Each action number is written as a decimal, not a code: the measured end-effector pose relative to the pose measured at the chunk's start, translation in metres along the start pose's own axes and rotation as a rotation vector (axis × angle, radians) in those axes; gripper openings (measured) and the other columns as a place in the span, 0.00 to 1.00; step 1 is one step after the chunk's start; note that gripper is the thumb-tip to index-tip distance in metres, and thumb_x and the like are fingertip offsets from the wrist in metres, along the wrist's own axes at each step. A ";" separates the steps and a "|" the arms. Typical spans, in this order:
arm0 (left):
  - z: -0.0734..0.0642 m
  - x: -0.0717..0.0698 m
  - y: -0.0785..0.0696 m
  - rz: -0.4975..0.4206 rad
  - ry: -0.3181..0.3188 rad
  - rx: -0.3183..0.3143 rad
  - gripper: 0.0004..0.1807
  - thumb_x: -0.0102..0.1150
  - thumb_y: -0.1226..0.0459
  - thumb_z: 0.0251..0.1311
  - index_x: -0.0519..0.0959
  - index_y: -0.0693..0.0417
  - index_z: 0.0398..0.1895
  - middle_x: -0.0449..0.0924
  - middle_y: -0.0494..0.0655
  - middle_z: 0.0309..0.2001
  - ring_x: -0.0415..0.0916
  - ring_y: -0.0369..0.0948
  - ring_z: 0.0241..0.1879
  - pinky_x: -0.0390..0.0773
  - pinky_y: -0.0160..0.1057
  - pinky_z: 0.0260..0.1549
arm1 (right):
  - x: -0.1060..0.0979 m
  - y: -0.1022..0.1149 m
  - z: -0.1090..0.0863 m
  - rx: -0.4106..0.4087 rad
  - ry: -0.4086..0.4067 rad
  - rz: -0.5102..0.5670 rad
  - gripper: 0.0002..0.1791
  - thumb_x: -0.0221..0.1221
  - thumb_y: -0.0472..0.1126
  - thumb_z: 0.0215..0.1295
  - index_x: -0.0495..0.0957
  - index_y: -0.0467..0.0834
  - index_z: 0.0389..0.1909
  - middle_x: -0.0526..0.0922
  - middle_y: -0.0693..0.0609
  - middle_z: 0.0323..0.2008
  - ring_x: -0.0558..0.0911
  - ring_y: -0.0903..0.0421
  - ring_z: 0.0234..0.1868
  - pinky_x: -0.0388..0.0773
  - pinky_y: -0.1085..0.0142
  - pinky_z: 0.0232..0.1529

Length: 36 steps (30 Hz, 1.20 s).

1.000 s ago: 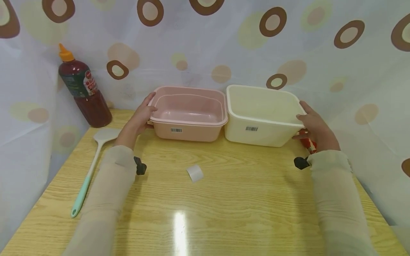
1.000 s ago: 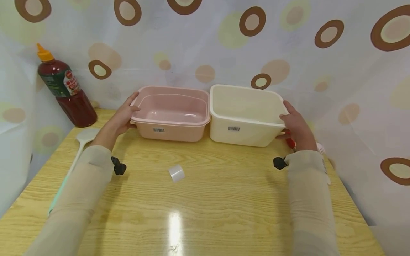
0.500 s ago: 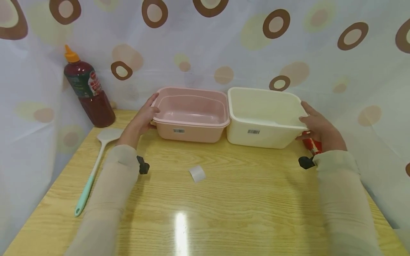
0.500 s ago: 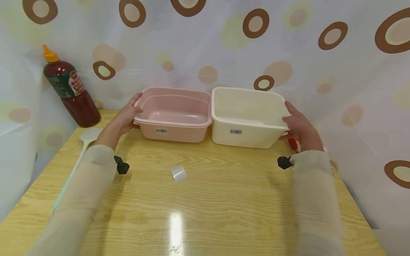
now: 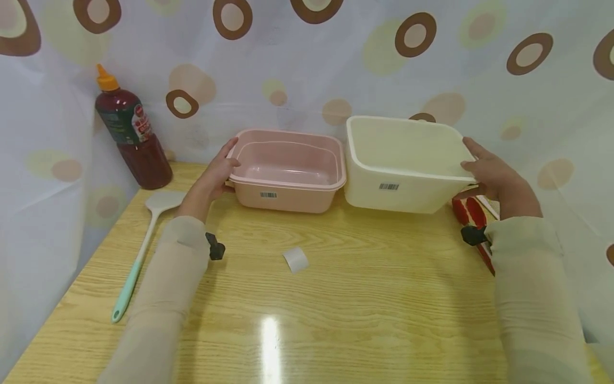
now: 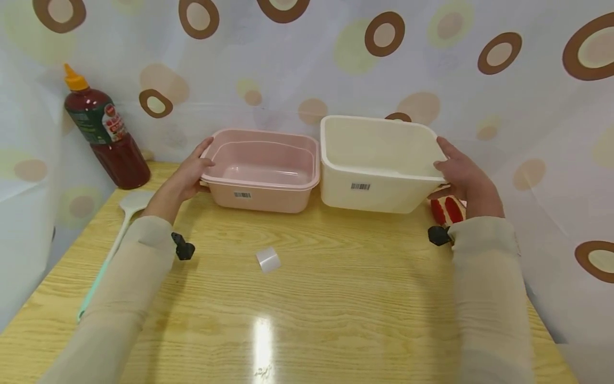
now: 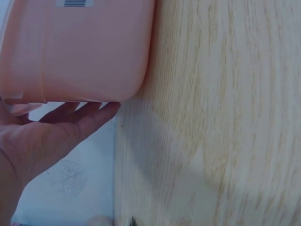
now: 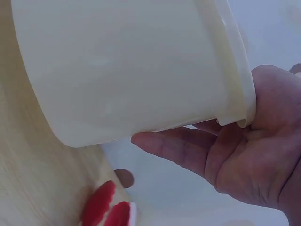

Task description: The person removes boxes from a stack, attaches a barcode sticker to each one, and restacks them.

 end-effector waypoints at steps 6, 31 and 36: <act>-0.001 -0.001 -0.001 -0.001 -0.002 0.000 0.39 0.35 0.65 0.76 0.43 0.14 0.79 0.28 0.42 0.84 0.46 0.56 0.80 0.56 0.74 0.69 | -0.016 0.019 -0.010 -0.011 -0.011 -0.037 0.39 0.37 0.50 0.83 0.18 0.75 0.75 0.26 0.43 0.82 0.80 0.69 0.42 0.86 0.46 0.48; 0.000 -0.004 0.006 -0.023 0.007 0.002 0.27 0.24 0.46 0.81 0.42 0.11 0.78 0.36 0.40 0.84 0.48 0.55 0.80 0.55 0.73 0.69 | -0.001 0.113 -0.011 -0.085 -0.034 0.031 0.36 0.43 0.48 0.81 0.36 0.74 0.79 0.63 0.57 0.63 0.80 0.58 0.46 0.86 0.43 0.42; 0.000 -0.001 0.005 -0.019 0.013 0.001 0.28 0.24 0.46 0.81 0.37 0.09 0.78 0.30 0.37 0.84 0.44 0.55 0.81 0.54 0.73 0.70 | 0.019 0.128 -0.005 -0.094 -0.038 0.022 0.36 0.41 0.48 0.82 0.35 0.74 0.79 0.61 0.52 0.67 0.79 0.57 0.48 0.87 0.45 0.42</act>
Point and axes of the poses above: each hand's wrist, its own z-axis towards the middle knuckle, its own x-axis out of the palm, y = z × x, the point moved 5 cm from there along z, towards the middle knuckle
